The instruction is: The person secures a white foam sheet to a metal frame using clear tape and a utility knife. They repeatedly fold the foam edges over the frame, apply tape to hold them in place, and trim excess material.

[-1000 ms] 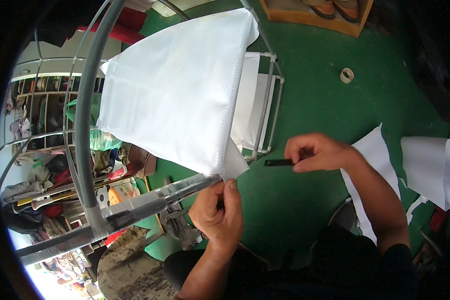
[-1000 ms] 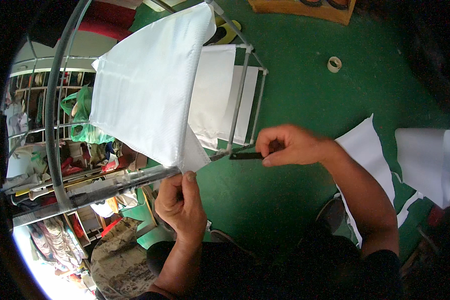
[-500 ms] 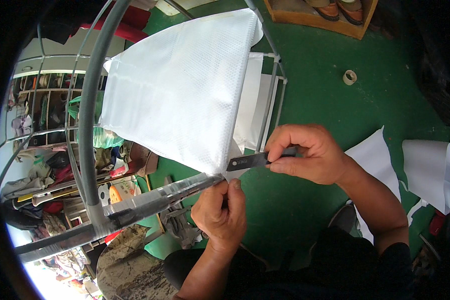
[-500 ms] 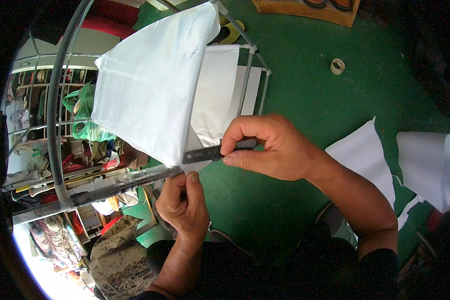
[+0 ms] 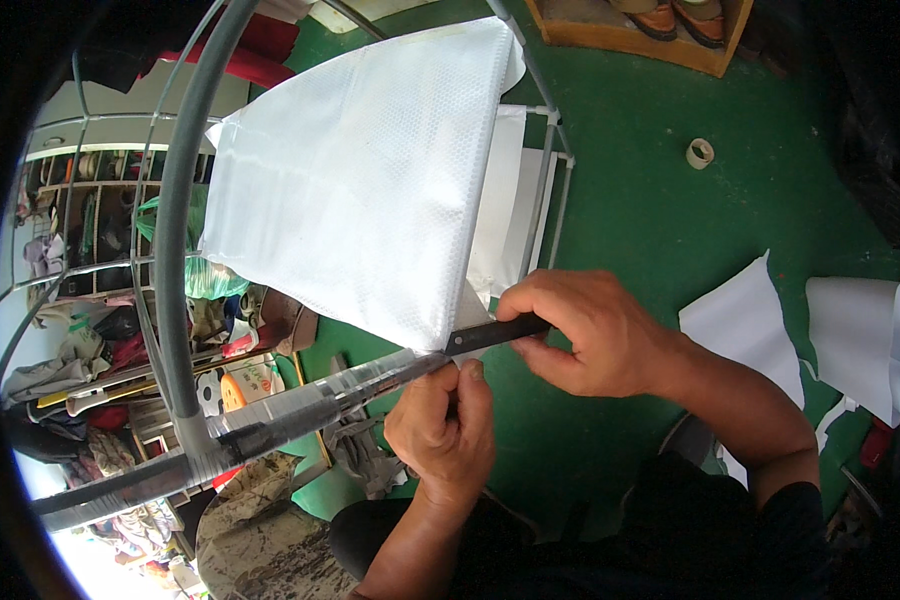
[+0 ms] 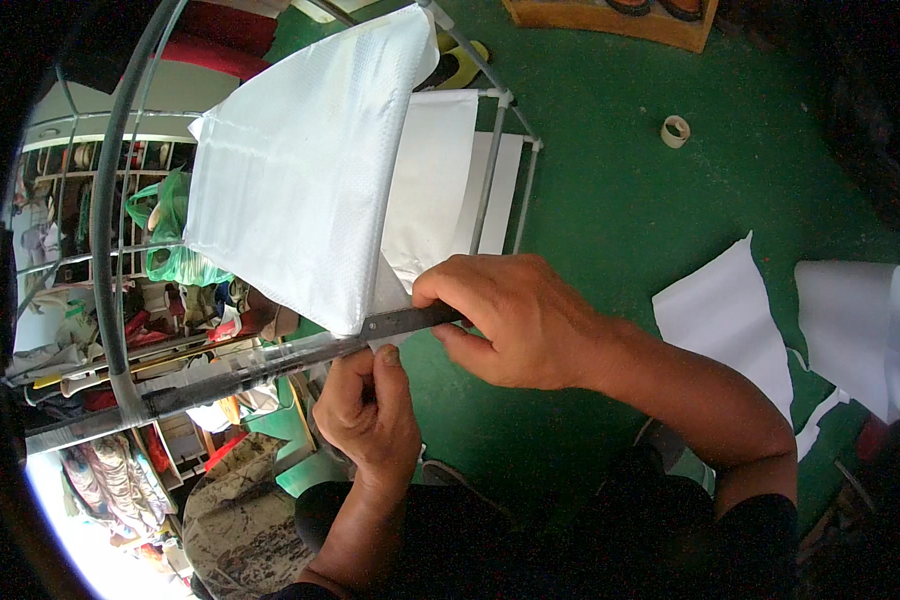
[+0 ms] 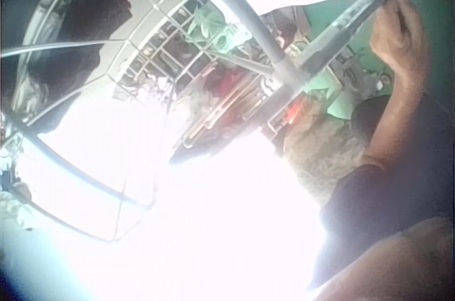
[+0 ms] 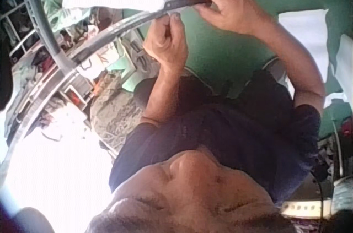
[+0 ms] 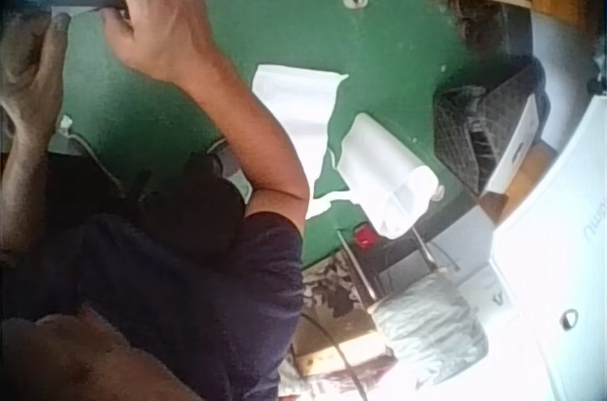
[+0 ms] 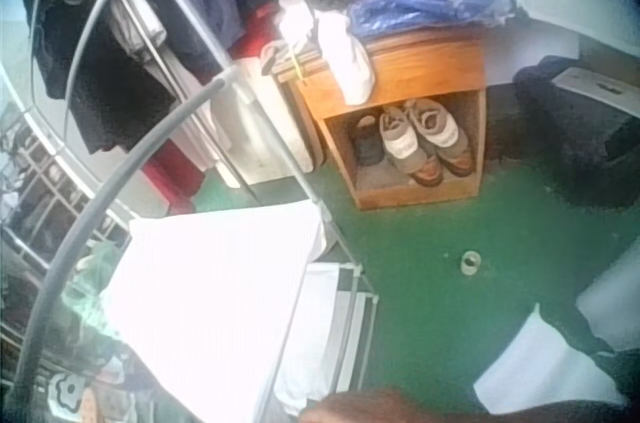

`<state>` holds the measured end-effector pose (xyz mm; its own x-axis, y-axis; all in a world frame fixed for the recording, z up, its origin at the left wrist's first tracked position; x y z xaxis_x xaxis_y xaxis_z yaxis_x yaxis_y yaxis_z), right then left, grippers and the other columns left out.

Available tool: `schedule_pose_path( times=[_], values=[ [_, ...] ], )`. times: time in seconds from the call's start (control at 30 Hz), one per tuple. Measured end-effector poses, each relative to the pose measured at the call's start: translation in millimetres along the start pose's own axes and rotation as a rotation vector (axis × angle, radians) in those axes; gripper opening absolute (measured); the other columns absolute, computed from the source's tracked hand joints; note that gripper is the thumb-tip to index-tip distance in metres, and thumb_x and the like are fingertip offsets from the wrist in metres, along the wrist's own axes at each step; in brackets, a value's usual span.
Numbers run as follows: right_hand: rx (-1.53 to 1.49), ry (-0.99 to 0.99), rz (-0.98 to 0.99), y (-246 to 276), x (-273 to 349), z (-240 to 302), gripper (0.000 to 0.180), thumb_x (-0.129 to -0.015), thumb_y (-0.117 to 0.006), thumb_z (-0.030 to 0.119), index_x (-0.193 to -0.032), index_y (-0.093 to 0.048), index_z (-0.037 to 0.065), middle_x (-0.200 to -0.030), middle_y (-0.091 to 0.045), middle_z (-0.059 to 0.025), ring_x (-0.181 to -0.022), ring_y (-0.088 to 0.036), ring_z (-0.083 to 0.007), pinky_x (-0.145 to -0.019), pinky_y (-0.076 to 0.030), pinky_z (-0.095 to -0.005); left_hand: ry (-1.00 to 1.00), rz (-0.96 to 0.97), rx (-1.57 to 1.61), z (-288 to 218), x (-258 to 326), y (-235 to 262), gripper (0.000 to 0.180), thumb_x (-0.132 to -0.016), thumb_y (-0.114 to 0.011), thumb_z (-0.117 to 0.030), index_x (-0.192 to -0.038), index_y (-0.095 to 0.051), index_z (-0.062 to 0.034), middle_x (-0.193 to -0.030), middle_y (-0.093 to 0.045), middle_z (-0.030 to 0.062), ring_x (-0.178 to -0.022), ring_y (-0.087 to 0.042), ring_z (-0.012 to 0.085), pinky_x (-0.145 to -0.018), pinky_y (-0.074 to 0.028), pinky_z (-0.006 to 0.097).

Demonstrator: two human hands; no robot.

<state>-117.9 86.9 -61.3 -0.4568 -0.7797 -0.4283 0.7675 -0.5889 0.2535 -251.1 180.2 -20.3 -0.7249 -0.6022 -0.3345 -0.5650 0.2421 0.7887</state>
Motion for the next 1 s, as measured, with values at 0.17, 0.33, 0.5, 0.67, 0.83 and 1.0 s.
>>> schedule_pose_path(
  times=[0.17,0.33,0.5,0.67,0.83,1.0],
  values=[
    [0.006,0.029,-0.077,4,2,-3,0.022,-0.081,-0.070,0.002,-0.101,-0.062,0.003,-0.088,-0.065,-0.0106,-0.074,-0.066,-0.0272,-0.064,-0.050,-0.0381,-0.002,0.011,-0.019,-1,-1,0,0.017,-0.082,-0.076,-0.002,-0.076,-0.060,-0.0059,-0.062,-0.055,0.0077,-0.050,-0.053,0.0234,-0.049,-0.041,0.033],
    [0.067,0.113,-0.230,28,-3,8,0.010,-0.082,-0.071,0.003,-0.092,-0.068,0.002,-0.083,-0.064,-0.0085,-0.068,-0.060,-0.0226,-0.067,-0.046,-0.0355,-0.007,0.021,-0.022,-1,-1,-1,0.017,-0.082,-0.075,-0.002,-0.076,-0.060,-0.0056,-0.062,-0.056,0.0082,-0.050,-0.054,0.0239,-0.049,-0.041,0.033],
    [0.051,0.104,-0.211,42,-5,14,0.012,-0.083,-0.070,-0.002,-0.095,-0.071,-0.001,-0.082,-0.066,-0.0083,-0.066,-0.054,-0.0186,-0.061,-0.042,-0.0312,-0.007,0.021,-0.019,-1,-1,0,0.017,-0.082,-0.076,-0.002,-0.077,-0.060,-0.0054,-0.062,-0.056,0.0085,-0.050,-0.054,0.0240,-0.049,-0.041,0.033],
    [-0.180,-0.083,-0.109,43,1,-2,0.016,-0.083,-0.070,-0.003,-0.099,-0.070,-0.002,-0.083,-0.069,-0.0097,-0.072,-0.063,-0.0176,-0.067,-0.048,-0.0306,-0.026,0.020,-0.019,-2,-1,0,0.018,-0.082,-0.076,0.000,-0.078,-0.059,-0.0050,-0.061,-0.055,0.0088,-0.049,-0.053,0.0242,-0.049,-0.041,0.032],
    [-0.164,-0.108,-0.077,36,-1,1,0.013,-0.082,-0.072,-0.002,-0.095,-0.068,-0.001,-0.083,-0.070,-0.0097,-0.072,-0.069,-0.0210,-0.068,-0.053,-0.0318,-0.040,0.012,-0.027,-4,-2,0,0.017,-0.082,-0.076,0.000,-0.077,-0.059,-0.0050,-0.061,-0.055,0.0088,-0.049,-0.053,0.0241,-0.049,-0.040,0.032],
    [0.131,0.186,-0.100,23,-5,16,0.014,-0.083,-0.073,0.008,-0.095,-0.066,0.006,-0.080,-0.068,-0.0075,-0.069,-0.068,-0.0241,-0.056,-0.051,-0.0356,-0.058,0.008,-0.043,-6,-1,0,0.017,-0.082,-0.075,0.000,-0.077,-0.059,-0.0050,-0.061,-0.055,0.0086,-0.049,-0.052,0.0241,-0.049,-0.040,0.033]
  ],
)
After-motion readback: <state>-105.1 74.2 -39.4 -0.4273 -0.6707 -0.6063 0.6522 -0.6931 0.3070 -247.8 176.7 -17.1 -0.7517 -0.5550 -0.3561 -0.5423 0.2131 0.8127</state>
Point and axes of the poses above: each hand's wrist, its own x-axis away from the middle knuckle, its own y-axis out of the back of the hand, z = x × y, the point moved 9 cm from there along -x, towards the middle knuckle
